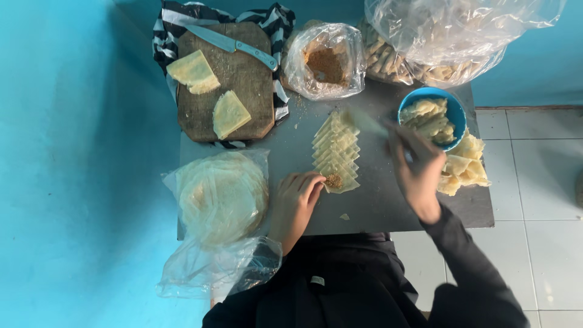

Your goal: The person spoons a brown powder filling from a plastic-lined container onto folded dough pieces on a metal table, presses and arranges the filled pieces in a fan-shaped stack, and transfers finished pieces into a blue bowl and a large plastic bag. The person repeats this cycle for successive dough pieces throughout the clip.

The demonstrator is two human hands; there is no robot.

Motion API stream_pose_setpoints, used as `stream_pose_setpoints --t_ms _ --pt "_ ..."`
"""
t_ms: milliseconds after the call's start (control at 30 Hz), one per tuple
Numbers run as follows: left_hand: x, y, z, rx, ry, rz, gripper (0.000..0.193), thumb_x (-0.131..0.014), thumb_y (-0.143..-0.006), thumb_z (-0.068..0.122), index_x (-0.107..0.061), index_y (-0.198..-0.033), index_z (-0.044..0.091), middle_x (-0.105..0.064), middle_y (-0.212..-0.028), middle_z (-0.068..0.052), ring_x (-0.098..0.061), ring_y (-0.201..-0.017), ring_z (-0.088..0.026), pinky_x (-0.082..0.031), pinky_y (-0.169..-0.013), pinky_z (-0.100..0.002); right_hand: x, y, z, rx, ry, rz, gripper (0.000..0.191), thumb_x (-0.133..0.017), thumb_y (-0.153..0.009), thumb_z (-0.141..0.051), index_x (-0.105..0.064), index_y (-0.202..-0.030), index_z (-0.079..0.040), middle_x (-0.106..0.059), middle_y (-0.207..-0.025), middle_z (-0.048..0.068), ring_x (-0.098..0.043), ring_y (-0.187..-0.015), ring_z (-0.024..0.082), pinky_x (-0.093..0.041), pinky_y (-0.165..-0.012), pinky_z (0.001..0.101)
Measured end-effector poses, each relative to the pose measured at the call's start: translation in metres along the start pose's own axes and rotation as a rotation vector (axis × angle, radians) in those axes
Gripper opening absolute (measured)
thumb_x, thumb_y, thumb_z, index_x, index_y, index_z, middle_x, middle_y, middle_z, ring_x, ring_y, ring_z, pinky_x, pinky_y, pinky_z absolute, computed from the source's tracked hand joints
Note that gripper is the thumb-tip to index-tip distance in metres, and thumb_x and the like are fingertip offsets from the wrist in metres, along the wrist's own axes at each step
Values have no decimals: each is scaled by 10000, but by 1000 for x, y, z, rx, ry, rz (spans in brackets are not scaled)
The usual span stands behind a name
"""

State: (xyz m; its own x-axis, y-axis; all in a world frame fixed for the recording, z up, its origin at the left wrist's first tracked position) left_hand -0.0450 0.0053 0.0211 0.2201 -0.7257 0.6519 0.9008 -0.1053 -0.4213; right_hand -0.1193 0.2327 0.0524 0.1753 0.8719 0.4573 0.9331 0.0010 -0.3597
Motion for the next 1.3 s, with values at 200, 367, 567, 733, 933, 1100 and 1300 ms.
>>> stream_pose_setpoints --t_ms 200,367,567,733,933,1100,1300 --pt "-1 -5 1 -22 -5 -53 257 -731 -888 62 -676 -1138 91 -709 -1134 -44 -650 -1048 -265 -470 -922 -406 -61 -71 -15 294 170 -10 228 -670 -1030 14 -705 -1254 -11 -724 -970 153 -692 -749 243 -536 -668 336" --pt "-3 -3 2 -41 -47 -89 310 -723 -864 48 -669 -1168 81 -710 -1144 -58 -647 -1047 -271 -468 -903 -407 -78 -91 -16 421 281 -16 234 -675 -1079 -71 -658 -1312 -48 -709 -1053 172 -717 -877 348 -561 -724 397" --pt "-5 9 1 -53 -45 -85 409 -725 -923 53 -635 -1322 60 -693 -1131 -58 -647 -1028 -248 -475 -901 -397 -60 -59 -12 358 573 -136 339 -714 -1038 -187 -647 -1332 -32 -658 -1043 179 -690 -814 366 -541 -655 440" --pt "-8 18 -8 -155 -129 -114 445 -721 -912 51 -615 -1344 69 -683 -1255 -18 -635 -1057 -241 -485 -945 -380 -30 4 -14 361 272 -515 233 -711 -871 -88 -672 -1089 -15 -664 -1129 151 -667 -999 332 -555 -818 431" --pt "-10 23 -11 -192 -189 -168 509 -720 -878 37 -616 -1375 64 -671 -1313 -9 -626 -1064 -246 -487 -942 -376 -28 31 6 282 144 -639 213 -736 -851 -103 -711 -1054 -43 -680 -1077 83 -683 -975 288 -555 -821 390" --pt "-14 25 -9 -220 -263 -160 497 -728 -902 64 -634 -1389 98 -666 -1310 -19 -627 -1083 -244 -484 -947 -373 -24 47 17 399 247 -621 298 -706 -795 -49 -706 -1092 -70 -660 -1114 73 -666 -1031 279 -565 -861 374" --pt "-19 22 -16 -248 -332 -188 532 -701 -870 46 -653 -1396 111 -656 -1339 -29 -621 -1082 -247 -487 -941 -366 -32 47 20 584 430 -627 451 -695 -736 -75 -667 -1183 -25 -639 -1188 119 -663 -1086 305 -566 -908 419"
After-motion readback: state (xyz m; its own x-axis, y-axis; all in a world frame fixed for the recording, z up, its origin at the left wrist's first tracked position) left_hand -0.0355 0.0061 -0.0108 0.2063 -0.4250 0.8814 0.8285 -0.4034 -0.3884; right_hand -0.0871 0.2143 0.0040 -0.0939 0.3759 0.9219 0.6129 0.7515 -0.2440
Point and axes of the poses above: each hand's wrist, its own y-axis away from the middle knuckle, its own x-axis out of the back of the hand, z = x × y, the point moved 5 cm from there along -y, towards the middle knuckle
